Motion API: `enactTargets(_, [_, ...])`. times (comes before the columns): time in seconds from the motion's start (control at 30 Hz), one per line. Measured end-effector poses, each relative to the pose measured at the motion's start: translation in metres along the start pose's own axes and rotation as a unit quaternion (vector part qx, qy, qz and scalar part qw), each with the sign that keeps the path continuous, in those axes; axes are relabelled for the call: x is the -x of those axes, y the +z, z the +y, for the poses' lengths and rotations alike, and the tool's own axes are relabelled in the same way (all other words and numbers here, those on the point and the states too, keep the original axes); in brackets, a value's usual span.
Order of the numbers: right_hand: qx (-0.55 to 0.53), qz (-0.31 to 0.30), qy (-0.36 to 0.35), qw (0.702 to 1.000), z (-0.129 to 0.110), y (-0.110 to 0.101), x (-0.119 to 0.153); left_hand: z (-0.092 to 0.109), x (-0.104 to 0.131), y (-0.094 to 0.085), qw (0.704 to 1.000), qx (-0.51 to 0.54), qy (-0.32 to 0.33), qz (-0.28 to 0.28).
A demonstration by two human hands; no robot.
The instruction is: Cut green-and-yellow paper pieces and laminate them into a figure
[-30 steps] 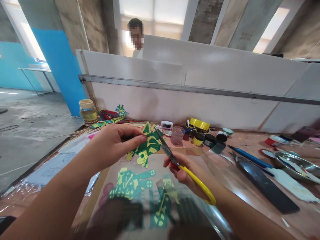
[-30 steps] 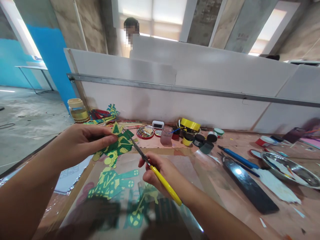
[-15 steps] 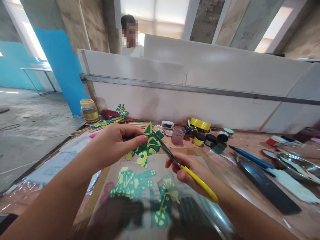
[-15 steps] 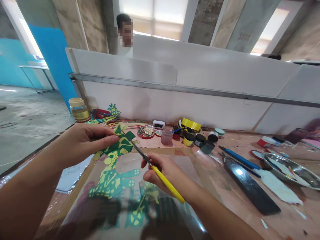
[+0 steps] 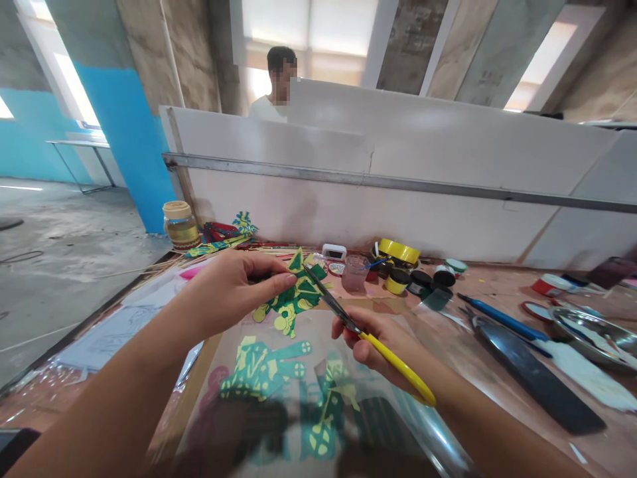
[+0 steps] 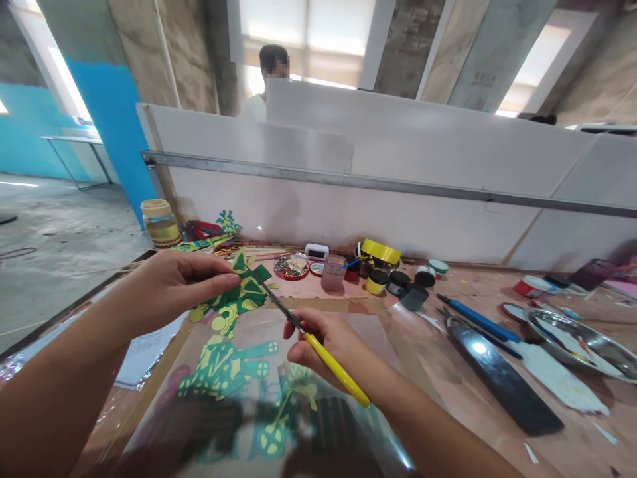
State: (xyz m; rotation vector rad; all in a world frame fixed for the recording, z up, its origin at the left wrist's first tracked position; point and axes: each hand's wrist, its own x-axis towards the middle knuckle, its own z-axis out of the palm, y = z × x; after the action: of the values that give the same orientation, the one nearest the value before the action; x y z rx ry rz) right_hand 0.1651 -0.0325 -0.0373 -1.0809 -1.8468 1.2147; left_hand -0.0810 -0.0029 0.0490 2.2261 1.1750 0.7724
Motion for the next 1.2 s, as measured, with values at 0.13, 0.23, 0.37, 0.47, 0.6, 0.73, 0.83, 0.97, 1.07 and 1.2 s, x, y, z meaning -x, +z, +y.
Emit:
enactTargets(0.13, [-0.008, 0.007, 0.009, 1.0, -0.005, 0.001, 0.001, -0.001, 0.0, 0.0, 1.0, 0.007, -0.001, 0.004])
enactTargets(0.23, [-0.018, 0.003, 0.006, 1.0, -0.005, 0.001, 0.001, -0.001, -0.001, 0.001, 1.0, 0.018, 0.0, 0.005])
enactTargets(0.37, [-0.061, 0.009, -0.012, 0.998, -0.003, 0.004, 0.0, 0.003, -0.002, 0.004, 0.997, 0.071, 0.001, 0.004])
enactTargets(0.47, [-0.113, 0.028, -0.02, 0.993, -0.005, 0.008, 0.001, 0.008, -0.002, 0.006, 0.99, 0.14, -0.012, -0.011])
enactTargets(0.6, [-0.135, 0.055, -0.034, 0.989, -0.011, 0.012, 0.004, 0.007, -0.003, 0.006, 0.979, 0.197, -0.029, -0.043])
enactTargets(0.73, [-0.126, 0.05, -0.036, 0.99, -0.014, 0.012, 0.006, 0.001, -0.005, 0.004, 0.979, 0.194, -0.022, -0.058])
enactTargets(0.83, [-0.125, 0.06, -0.025, 0.99, -0.014, 0.01, 0.006, 0.0, -0.005, 0.004, 0.982, 0.173, 0.004, -0.074])
enactTargets(0.97, [-0.126, 0.031, -0.028, 0.991, -0.015, 0.008, 0.006, 0.004, -0.004, 0.012, 0.982, 0.176, 0.001, -0.062])
enactTargets(1.07, [-0.13, -0.007, -0.031, 0.991, -0.014, 0.009, 0.007, 0.008, -0.003, 0.021, 0.98, 0.196, -0.013, -0.041])
enactTargets(1.2, [-0.125, -0.05, -0.037, 0.99, -0.012, 0.006, 0.008, 0.011, -0.002, 0.025, 0.989, 0.143, 0.031, -0.003])
